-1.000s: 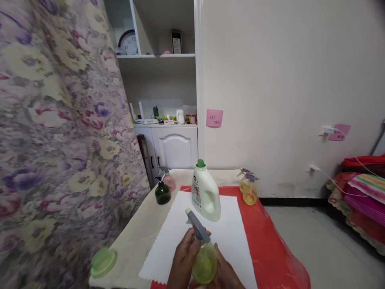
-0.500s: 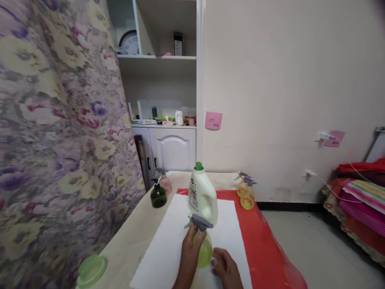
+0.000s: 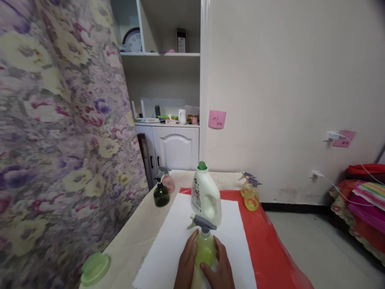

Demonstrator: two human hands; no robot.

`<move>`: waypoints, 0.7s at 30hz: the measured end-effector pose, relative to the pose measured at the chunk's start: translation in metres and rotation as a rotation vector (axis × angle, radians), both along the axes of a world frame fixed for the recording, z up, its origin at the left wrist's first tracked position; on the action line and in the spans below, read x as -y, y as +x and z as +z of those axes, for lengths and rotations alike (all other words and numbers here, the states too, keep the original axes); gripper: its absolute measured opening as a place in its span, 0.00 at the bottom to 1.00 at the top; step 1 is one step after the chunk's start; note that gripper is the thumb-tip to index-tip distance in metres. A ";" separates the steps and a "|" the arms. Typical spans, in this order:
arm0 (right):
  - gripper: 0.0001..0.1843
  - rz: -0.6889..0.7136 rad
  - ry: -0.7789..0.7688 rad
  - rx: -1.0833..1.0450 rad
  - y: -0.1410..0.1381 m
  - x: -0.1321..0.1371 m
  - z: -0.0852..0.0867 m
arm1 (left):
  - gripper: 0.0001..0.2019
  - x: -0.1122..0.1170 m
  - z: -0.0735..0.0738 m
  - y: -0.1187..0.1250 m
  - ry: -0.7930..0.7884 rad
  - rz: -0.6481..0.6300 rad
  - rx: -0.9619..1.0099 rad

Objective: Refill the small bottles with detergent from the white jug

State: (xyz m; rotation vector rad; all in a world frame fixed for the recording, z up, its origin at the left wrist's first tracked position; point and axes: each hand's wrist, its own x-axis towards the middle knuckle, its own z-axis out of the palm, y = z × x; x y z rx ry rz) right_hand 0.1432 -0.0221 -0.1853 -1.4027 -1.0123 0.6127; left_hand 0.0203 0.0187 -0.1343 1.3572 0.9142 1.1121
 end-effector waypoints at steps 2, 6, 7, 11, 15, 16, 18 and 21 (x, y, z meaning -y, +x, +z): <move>0.40 -0.011 0.007 0.003 0.000 -0.003 0.000 | 0.26 0.000 -0.004 -0.003 -0.020 -0.010 -0.007; 0.39 0.032 0.020 0.007 0.006 -0.005 0.003 | 0.27 -0.002 -0.006 -0.002 -0.014 -0.028 -0.043; 0.39 0.049 0.015 0.010 0.008 -0.005 0.004 | 0.27 -0.003 -0.006 -0.001 -0.007 -0.032 -0.060; 0.40 0.116 -0.011 0.029 0.016 -0.003 0.005 | 0.26 -0.003 -0.011 0.002 0.006 -0.043 -0.130; 0.42 0.105 0.005 0.052 0.017 -0.004 0.001 | 0.26 -0.009 -0.018 -0.007 0.040 -0.021 -0.181; 0.43 0.083 0.002 0.053 0.015 -0.004 0.001 | 0.25 -0.013 -0.019 -0.012 0.062 0.015 -0.212; 0.45 0.036 0.005 0.050 0.010 -0.006 0.003 | 0.25 -0.024 -0.021 -0.024 0.125 0.107 -0.312; 0.46 -0.059 0.070 0.040 -0.004 -0.010 0.007 | 0.23 -0.041 -0.025 -0.042 0.241 0.197 -0.535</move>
